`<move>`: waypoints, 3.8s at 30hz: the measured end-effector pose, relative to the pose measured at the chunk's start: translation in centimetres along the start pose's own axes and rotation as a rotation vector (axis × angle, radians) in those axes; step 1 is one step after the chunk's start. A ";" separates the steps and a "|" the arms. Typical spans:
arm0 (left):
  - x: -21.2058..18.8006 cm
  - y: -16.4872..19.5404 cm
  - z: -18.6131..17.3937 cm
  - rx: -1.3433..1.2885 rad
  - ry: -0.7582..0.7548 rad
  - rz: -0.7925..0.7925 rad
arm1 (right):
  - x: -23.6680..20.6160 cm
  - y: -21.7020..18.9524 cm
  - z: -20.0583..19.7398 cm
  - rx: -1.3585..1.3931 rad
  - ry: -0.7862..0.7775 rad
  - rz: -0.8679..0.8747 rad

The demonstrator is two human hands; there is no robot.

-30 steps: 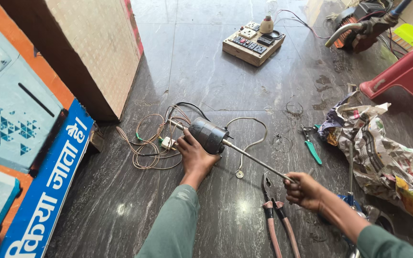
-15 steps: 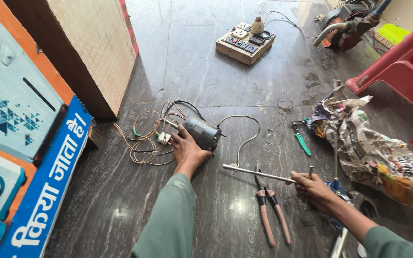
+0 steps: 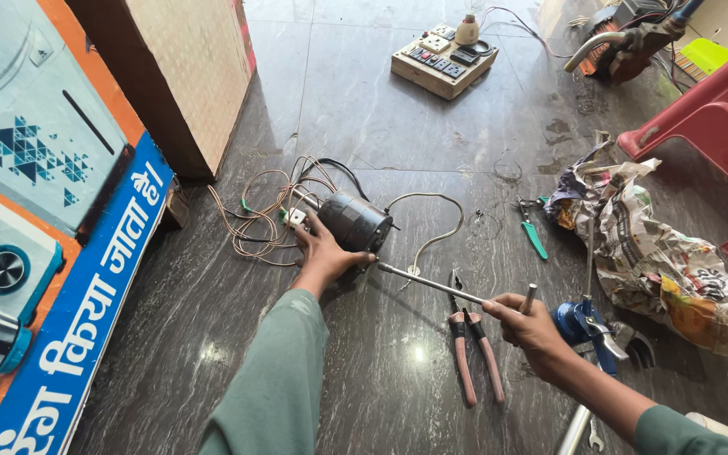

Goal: The person works on an electric motor placed on the floor, using pliers to adjust wires and a metal rod to tighten components. They manipulate the motor's shaft and connections while surrounded by tools and electrical parts.

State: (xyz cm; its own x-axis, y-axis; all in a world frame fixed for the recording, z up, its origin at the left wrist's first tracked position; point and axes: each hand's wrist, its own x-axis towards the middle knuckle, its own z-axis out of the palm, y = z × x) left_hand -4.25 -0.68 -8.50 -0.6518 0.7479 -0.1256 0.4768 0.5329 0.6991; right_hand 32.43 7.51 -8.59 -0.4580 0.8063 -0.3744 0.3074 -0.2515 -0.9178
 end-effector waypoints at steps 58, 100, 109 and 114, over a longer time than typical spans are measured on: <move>-0.5 1.4 0.3 0.180 -0.020 -0.168 | -0.9 3.4 0.3 -0.283 -0.214 0.489; -0.9 1.4 0.3 0.151 -0.024 -0.181 | -0.9 4.1 -0.8 0.130 -0.198 0.393; -0.9 1.8 0.4 0.129 0.001 -0.208 | -3.1 0.2 2.7 -1.301 -0.189 -0.072; -1.0 1.8 0.5 0.134 0.002 -0.218 | -3.8 0.2 3.1 -1.431 -0.224 -0.421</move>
State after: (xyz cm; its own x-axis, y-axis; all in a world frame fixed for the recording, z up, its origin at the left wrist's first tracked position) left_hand -2.51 -0.28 -7.48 -0.7486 0.6092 -0.2616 0.3989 0.7291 0.5562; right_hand 31.71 2.73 -7.75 -0.7907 0.5554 -0.2574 0.5950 0.7962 -0.1096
